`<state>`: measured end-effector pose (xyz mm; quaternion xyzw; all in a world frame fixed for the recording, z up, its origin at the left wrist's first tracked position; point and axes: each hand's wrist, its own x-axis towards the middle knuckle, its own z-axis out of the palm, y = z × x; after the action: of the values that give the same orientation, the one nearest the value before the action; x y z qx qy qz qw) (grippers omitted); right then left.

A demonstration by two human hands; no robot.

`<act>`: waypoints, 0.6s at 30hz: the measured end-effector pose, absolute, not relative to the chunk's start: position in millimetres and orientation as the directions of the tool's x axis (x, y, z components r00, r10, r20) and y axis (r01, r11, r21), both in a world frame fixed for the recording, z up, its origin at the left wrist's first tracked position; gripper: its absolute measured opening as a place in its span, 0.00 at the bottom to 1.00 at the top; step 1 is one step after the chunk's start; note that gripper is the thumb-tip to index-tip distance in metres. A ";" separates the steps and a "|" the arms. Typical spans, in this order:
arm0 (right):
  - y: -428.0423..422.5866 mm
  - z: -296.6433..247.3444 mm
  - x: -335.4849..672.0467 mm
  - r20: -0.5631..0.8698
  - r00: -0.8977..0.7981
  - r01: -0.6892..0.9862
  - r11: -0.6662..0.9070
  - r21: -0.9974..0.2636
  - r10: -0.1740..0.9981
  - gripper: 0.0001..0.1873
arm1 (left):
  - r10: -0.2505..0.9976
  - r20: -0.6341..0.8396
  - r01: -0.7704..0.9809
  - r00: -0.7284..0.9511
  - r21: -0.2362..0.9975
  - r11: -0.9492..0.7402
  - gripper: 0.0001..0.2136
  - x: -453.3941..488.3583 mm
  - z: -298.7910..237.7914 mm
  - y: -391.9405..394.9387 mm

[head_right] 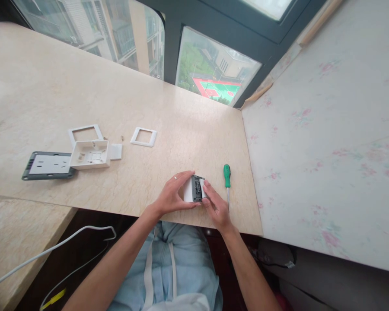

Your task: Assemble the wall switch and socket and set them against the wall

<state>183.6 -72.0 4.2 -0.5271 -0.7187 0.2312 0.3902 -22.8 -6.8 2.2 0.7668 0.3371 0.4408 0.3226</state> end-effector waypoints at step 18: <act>-76.9 -0.5 182.6 0.326 -0.266 0.612 0.420 -0.670 0.907 0.31 | 0.834 0.357 0.280 0.421 0.824 -0.493 0.43 -28.4 2.5 -11.0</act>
<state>182.6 -76.9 -0.5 -0.4952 -0.7671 0.2115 0.3487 -28.4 -11.0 2.5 0.7674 0.3629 0.3972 0.3487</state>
